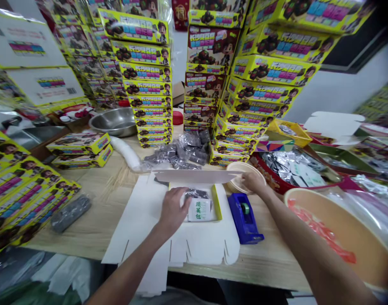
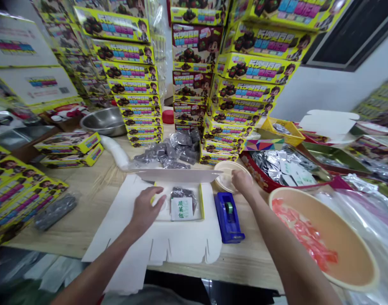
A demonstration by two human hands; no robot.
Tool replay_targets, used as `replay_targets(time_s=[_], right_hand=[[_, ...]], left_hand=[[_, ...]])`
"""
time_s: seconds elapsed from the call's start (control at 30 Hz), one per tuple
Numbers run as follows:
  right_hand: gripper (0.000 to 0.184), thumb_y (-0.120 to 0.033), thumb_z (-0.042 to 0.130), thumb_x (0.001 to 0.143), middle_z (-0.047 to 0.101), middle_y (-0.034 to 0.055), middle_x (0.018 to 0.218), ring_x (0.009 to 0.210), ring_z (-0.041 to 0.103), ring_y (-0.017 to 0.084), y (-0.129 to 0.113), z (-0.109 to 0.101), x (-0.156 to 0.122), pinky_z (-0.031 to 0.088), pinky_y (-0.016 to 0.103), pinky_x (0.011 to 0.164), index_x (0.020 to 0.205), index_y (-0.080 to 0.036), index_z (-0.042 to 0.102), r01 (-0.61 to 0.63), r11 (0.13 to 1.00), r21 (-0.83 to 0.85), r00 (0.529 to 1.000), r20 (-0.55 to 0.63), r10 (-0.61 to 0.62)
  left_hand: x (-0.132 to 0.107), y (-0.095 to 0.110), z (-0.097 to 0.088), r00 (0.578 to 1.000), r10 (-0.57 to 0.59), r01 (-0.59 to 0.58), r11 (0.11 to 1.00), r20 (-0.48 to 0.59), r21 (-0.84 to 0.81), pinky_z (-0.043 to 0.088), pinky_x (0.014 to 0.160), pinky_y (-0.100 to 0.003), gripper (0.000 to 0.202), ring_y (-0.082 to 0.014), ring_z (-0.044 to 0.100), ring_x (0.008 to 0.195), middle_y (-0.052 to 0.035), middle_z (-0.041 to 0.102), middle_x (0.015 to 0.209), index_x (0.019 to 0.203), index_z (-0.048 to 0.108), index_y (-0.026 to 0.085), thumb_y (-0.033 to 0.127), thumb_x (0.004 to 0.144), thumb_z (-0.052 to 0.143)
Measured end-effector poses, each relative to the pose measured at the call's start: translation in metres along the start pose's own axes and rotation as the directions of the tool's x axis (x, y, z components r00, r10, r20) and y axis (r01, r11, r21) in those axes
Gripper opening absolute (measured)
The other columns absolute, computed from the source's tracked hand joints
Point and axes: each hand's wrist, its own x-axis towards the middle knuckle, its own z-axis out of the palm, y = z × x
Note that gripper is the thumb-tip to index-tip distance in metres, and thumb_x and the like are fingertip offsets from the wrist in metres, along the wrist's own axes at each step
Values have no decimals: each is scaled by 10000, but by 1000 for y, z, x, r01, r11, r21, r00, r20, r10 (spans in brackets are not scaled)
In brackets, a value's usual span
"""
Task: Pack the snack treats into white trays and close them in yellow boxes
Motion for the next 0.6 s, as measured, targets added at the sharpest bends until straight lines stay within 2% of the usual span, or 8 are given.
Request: replay_targets(time_s=[0.1, 0.17, 0.2, 0.27, 0.33, 0.4, 0.5, 0.6], right_hand=[[285, -234, 438, 844, 660, 177, 904, 861, 614, 283, 5, -17, -32, 428, 341, 706, 1022, -111, 623, -105, 987, 118, 953, -273, 134], [247, -305, 459, 846, 657, 116, 801, 759, 614, 238, -5, -26, -66, 435, 313, 674, 943, -145, 621, -30, 930, 367, 883, -427, 197], [233, -336, 470, 846, 643, 81, 744, 695, 602, 207, -15, -28, -84, 437, 289, 640, 898, -160, 613, 54, 858, 511, 874, -440, 207], [236, -384, 482, 851, 596, 27, 655, 584, 558, 158, -50, -27, -115, 424, 247, 553, 858, -174, 588, 185, 635, 750, 924, -353, 148], [236, -401, 513, 839, 550, -3, 597, 524, 518, 134, -96, -21, -134, 400, 225, 491, 840, -173, 575, 218, 424, 879, 971, -241, 0], [220, -385, 539, 822, 523, -18, 566, 494, 495, 119, -144, -13, -137, 381, 214, 464, 796, -168, 566, 223, 301, 927, 971, -183, -157], [196, -357, 541, 809, 512, -30, 540, 456, 472, 102, -195, -7, -126, 357, 200, 432, 762, -167, 552, 186, 241, 952, 955, -117, -274], [185, -347, 548, 798, 513, -36, 530, 441, 464, 93, -214, -9, -119, 343, 190, 421, 748, -169, 546, 154, 233, 960, 949, -78, -304]], left_hand=[[-8, -24, -42, 980, -27, 42, 996, -198, 73, 460, 768, -325, 137, -187, 589, 785, -49, 642, 818, 870, 609, 169, 268, 814, 532], [-8, -43, -66, 958, -94, 122, 989, -270, 86, 457, 699, -287, 140, -163, 574, 698, -18, 606, 732, 852, 595, 170, 291, 794, 555], [-6, -53, -75, 952, -131, 160, 984, -278, 84, 453, 674, -276, 162, -157, 566, 672, -8, 591, 708, 862, 591, 169, 308, 782, 569], [1, -69, -85, 953, -174, 196, 978, -246, 67, 450, 660, -266, 230, -151, 557, 660, -1, 576, 699, 909, 588, 163, 341, 764, 590], [11, -80, -87, 967, -169, 180, 983, -191, 41, 448, 663, -266, 306, -150, 554, 677, -8, 576, 739, 971, 580, 156, 367, 750, 603], [20, -84, -85, 977, -161, 164, 986, -141, 11, 443, 641, -260, 369, -148, 549, 689, -16, 576, 788, 1030, 566, 156, 379, 740, 611], [23, -79, -83, 976, -178, 174, 984, -123, -39, 436, 613, -251, 381, -141, 538, 675, -15, 566, 787, 1042, 559, 155, 364, 730, 619], [12, -64, -83, 968, -182, 173, 983, -172, -64, 436, 634, -255, 242, -129, 519, 642, -2, 538, 710, 930, 581, 153, 325, 760, 581]])
